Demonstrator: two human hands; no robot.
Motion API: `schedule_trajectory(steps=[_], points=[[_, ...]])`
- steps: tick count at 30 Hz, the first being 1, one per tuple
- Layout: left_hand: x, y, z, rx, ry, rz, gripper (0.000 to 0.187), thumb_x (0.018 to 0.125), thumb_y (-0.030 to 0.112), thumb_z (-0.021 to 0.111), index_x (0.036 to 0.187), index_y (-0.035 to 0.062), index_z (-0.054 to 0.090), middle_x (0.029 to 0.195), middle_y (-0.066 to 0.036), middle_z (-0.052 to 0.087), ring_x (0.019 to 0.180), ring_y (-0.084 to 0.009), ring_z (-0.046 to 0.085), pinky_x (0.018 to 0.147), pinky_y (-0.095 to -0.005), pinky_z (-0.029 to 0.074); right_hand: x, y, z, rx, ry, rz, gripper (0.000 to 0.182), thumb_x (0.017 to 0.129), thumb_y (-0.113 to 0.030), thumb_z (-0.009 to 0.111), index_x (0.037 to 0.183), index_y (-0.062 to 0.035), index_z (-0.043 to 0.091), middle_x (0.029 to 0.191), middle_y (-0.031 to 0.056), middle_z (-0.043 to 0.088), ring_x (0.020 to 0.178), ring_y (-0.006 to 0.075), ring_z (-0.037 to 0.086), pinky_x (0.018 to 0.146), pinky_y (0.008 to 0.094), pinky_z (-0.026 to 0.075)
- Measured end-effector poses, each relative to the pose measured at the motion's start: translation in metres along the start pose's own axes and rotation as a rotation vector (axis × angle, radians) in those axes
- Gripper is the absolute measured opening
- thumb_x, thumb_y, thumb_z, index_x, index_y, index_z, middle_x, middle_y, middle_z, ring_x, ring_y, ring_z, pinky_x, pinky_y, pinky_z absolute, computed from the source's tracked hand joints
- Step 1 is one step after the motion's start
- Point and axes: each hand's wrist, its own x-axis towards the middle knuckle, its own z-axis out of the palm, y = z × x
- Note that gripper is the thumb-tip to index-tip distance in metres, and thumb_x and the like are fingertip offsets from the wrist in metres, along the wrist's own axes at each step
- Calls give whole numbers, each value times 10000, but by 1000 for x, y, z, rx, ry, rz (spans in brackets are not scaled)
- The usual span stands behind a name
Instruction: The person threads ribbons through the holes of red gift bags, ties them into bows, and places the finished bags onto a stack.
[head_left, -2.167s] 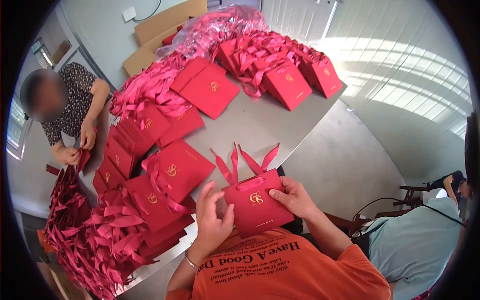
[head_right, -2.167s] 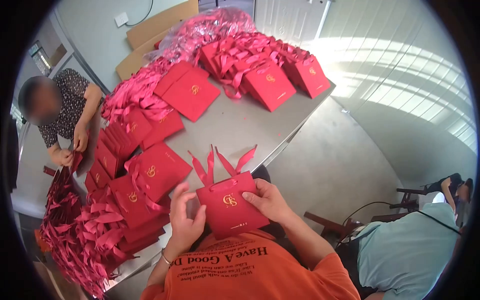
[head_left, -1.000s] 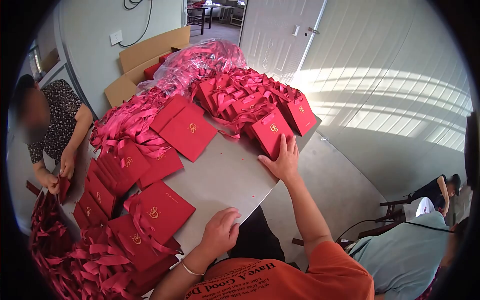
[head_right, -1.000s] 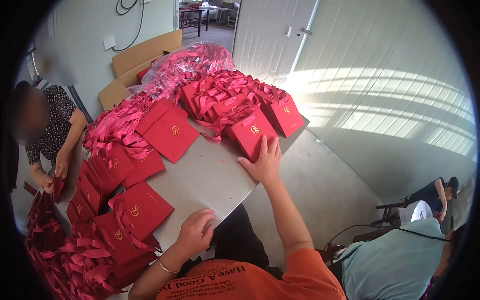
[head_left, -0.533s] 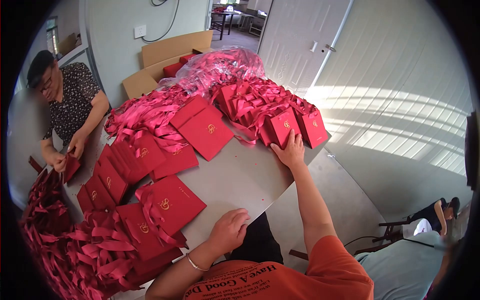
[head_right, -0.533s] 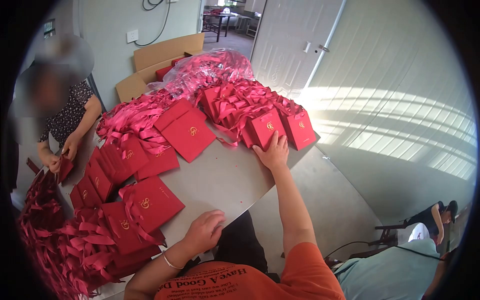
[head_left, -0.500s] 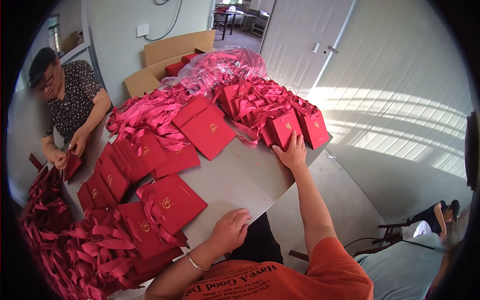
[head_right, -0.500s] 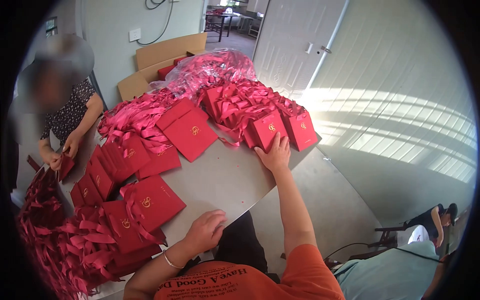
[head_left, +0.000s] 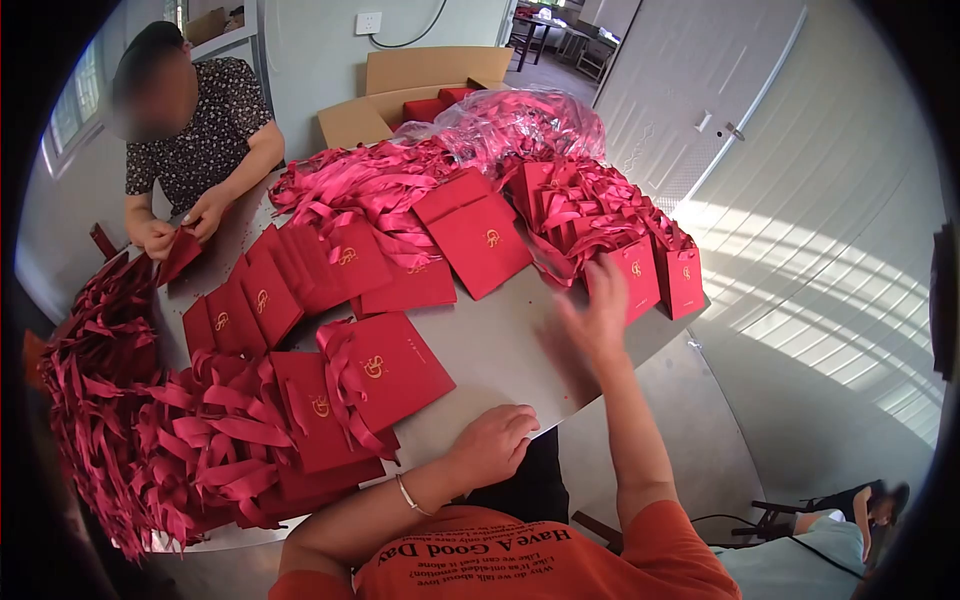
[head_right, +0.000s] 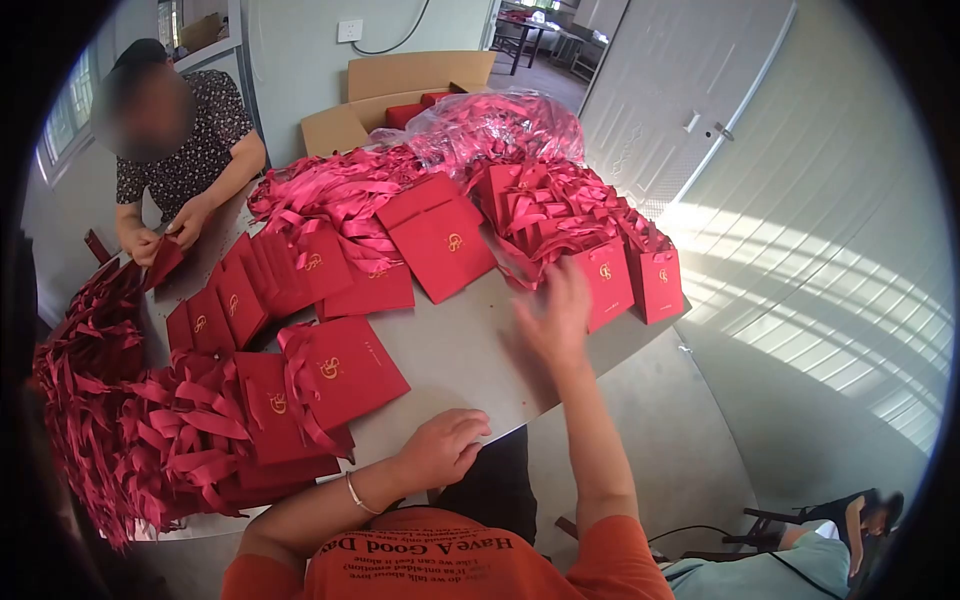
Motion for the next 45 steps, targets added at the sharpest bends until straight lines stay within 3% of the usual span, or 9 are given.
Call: schedule_trajectory(steps=[4, 9, 16, 18, 29, 37, 38, 42, 45], points=[[-1, -3, 2, 4, 8, 20, 277, 785, 4, 674, 1052, 43, 611, 1132, -147, 648, 1071, -339, 631, 913, -419, 525, 30, -62, 64, 208, -19, -88, 692, 742, -382, 843, 1240, 19, 578, 1320, 234, 554, 1237, 402, 518, 1056, 464, 416], [-3, -3, -3, -66, 21, -9, 280, 795, -7, 668, 1067, 30, 615, 1133, -160, 648, 1082, -352, 627, 920, -424, 523, 59, -101, 101, 62, -257, 163, 681, 674, -412, 877, 1154, 5, 631, 1098, 201, 626, 1059, 354, 609, 930, 470, 486], [1, -2, -14, -132, 251, -65, 243, 811, 4, 645, 1051, 25, 621, 1128, -166, 644, 1059, -359, 625, 914, -415, 510, 39, -91, 38, 361, -225, 90, 344, 709, -178, 856, 939, -30, 649, 1007, 133, 668, 916, 337, 637, 804, 422, 503], [5, 1, -22, -13, 408, -10, 274, 796, 43, 658, 1066, 29, 615, 1191, -184, 614, 1086, -386, 589, 954, -464, 457, 28, -89, 6, 232, -29, -344, 208, 744, -69, 774, 922, -61, 668, 962, 98, 655, 880, 303, 626, 743, 415, 488], [19, 31, -62, 443, 422, 40, 489, 816, 119, 676, 1275, -17, 576, 1467, -255, 454, 1403, -436, 384, 1152, -577, 227, -39, -118, -99, 94, -237, -600, 292, 666, -64, 660, 943, -100, 743, 874, 35, 609, 806, 225, 587, 748, 357, 478], [18, 39, -66, 705, 309, 361, 321, 867, 119, 612, 1162, -3, 648, 1252, -180, 649, 1235, -318, 592, 1085, -433, 385, -41, -109, -92, 84, -290, -561, 258, 645, -125, 667, 887, -52, 720, 884, 79, 622, 847, 260, 612, 789, 385, 486], [21, 44, -66, 656, 397, 410, 322, 784, 79, 646, 1095, -2, 662, 1079, -104, 685, 1049, -266, 658, 931, -376, 468, -41, -111, -97, 116, -304, -564, 268, 632, -101, 671, 892, -59, 722, 928, 73, 650, 911, 275, 631, 849, 408, 490], [25, 58, -74, 697, 458, 291, 226, 779, 106, 695, 987, 28, 650, 831, -37, 630, 838, -207, 594, 743, -357, 403, -41, -124, -109, 147, -324, -631, 265, 611, -100, 670, 869, -72, 726, 947, 63, 666, 910, 261, 637, 866, 402, 499], [25, 56, -84, 691, 425, 149, 191, 779, 102, 711, 948, 47, 642, 808, -37, 614, 859, -222, 587, 780, -370, 410, -25, -130, -120, 179, -379, -684, 225, 643, -78, 691, 866, -72, 723, 923, 59, 658, 881, 242, 637, 793, 373, 514]])
